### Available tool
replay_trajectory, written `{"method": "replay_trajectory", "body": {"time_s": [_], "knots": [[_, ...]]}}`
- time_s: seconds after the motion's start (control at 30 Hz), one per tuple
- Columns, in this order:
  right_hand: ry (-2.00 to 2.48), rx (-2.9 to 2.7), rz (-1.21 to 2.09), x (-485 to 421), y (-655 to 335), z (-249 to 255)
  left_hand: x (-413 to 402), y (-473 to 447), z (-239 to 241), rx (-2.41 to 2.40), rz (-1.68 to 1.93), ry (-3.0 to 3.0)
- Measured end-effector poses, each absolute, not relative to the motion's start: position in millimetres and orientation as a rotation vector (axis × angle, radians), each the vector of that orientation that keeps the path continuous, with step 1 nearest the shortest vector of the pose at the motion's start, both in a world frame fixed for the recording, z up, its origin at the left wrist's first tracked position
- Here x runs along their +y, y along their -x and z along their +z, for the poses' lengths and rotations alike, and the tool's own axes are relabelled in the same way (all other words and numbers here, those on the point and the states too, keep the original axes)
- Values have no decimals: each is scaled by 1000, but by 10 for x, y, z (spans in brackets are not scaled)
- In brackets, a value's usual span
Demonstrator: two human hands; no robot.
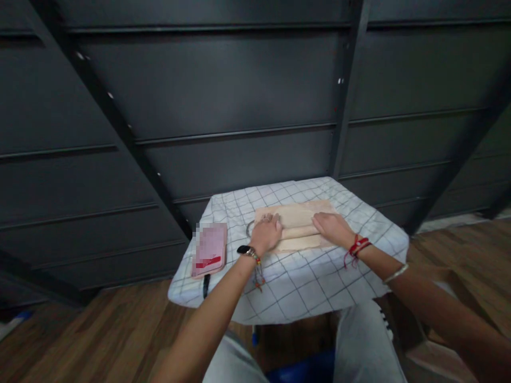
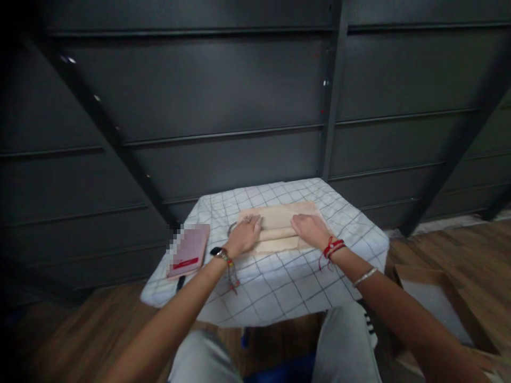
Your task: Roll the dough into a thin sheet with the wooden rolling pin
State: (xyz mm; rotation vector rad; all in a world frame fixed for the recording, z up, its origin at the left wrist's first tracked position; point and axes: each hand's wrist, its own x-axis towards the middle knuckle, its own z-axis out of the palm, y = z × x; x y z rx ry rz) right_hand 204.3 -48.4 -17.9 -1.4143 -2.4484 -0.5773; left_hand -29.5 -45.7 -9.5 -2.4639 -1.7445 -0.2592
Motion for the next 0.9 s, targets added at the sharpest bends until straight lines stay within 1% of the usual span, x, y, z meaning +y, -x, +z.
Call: {"method": "replay_trajectory", "body": {"time_s": [0.1,0.2,0.37,0.43,0.57,0.73,0.9], "knots": [[1269,-2530,-518,-191,-2069,-190,-197,314,-87,-1772,-140,2553],[1148,-2641,-338,92,-2098,-201,38,340,-90,-1782,-89,2639],[1254,-2719,-24,310,-2086,-209,239,366,-87,-1763,-85,2747],[1335,-2658,36,260,-2085,-236,201,352,-61,-1803,-14,2775],[1387,-2560,-66,6,-2121,-308,-48,304,0,-1952,144,2731],[1163,-2542,-260,-310,-2142,-277,-372,264,37,-1850,-7,2658],[1209,-2450,-296,-547,-2113,-226,-599,240,33,-1808,-73,2616]]}}
